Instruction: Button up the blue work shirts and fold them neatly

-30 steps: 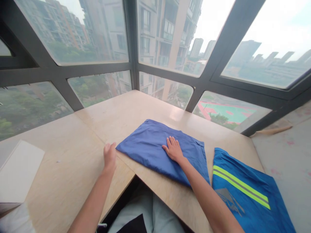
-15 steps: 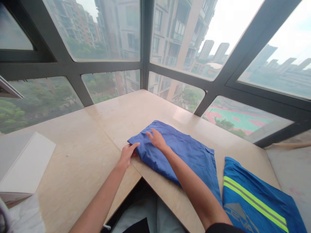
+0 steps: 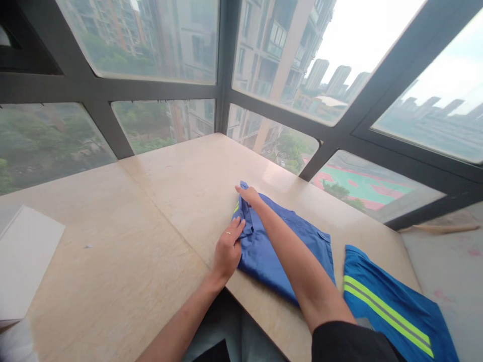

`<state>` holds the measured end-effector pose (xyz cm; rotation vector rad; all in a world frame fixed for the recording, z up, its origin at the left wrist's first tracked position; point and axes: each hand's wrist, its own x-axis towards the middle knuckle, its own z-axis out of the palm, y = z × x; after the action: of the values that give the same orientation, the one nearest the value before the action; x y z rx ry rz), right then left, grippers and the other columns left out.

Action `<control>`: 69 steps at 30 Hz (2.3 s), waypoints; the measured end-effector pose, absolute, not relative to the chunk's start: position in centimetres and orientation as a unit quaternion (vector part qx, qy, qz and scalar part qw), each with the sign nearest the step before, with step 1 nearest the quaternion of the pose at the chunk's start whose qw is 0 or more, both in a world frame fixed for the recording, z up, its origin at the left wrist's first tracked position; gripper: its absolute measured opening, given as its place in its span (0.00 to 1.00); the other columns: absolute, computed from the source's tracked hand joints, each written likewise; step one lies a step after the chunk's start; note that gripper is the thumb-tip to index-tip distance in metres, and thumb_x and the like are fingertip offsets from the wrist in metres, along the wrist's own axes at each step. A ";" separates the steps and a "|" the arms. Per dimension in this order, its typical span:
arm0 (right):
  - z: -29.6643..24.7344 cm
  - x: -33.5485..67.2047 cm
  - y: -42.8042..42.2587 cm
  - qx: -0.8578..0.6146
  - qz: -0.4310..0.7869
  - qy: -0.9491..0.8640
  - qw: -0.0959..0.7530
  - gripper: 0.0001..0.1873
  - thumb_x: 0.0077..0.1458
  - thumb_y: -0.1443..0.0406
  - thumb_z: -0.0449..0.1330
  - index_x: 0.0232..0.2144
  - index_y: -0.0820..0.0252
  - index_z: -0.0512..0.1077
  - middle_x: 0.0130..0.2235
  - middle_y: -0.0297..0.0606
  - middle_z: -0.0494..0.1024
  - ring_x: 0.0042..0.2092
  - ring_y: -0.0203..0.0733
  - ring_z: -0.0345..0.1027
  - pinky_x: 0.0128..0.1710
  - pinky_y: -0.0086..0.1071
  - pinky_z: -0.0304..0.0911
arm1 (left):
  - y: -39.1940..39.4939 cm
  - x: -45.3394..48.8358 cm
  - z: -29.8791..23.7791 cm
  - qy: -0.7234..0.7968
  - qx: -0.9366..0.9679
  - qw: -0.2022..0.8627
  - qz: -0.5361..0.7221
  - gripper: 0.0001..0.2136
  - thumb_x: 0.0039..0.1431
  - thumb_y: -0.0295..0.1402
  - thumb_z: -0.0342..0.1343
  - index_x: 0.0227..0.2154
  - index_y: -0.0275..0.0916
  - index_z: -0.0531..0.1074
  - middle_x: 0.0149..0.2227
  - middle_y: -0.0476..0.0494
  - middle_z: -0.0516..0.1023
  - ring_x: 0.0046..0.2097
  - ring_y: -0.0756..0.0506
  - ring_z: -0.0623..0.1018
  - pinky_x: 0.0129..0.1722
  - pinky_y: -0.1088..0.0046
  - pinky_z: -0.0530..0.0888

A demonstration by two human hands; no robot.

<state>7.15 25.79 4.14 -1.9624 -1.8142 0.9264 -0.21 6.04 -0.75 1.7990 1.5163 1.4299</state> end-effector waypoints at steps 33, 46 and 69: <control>4.6 23.4 17.4 -0.629 0.500 -0.411 0.431 0.09 0.42 0.64 0.67 0.28 0.63 0.76 0.27 0.41 0.81 0.30 0.45 0.76 0.36 0.37 0.74 | 2.6 1.7 5.4 0.294 0.883 0.281 0.234 0.31 0.52 0.18 0.46 0.59 0.43 0.68 0.60 0.40 0.70 0.65 0.38 0.65 0.64 0.50 0.62; -4.5 27.2 12.4 -0.591 0.406 -0.425 0.553 0.22 0.41 0.56 0.66 0.39 0.63 0.76 0.41 0.38 0.81 0.43 0.44 0.73 0.46 0.36 0.67 | 1.4 3.0 -1.9 0.258 0.914 0.285 0.127 0.37 0.44 0.16 0.48 0.59 0.49 0.67 0.63 0.43 0.66 0.66 0.39 0.62 0.66 0.50 0.57; -2.0 23.6 9.1 -0.642 0.073 -0.683 0.341 0.32 0.59 0.59 0.56 0.62 0.67 0.59 0.68 0.55 0.52 0.70 0.54 0.40 0.67 0.48 0.42 | -1.3 -2.3 0.6 0.531 0.682 0.182 0.469 0.25 0.46 0.31 0.66 0.50 0.44 0.70 0.60 0.37 0.69 0.65 0.34 0.63 0.67 0.51 0.55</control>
<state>23.59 9.05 -2.03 -1.6702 -1.7771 0.1888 -2.28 -1.33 0.56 1.9240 1.4999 1.3249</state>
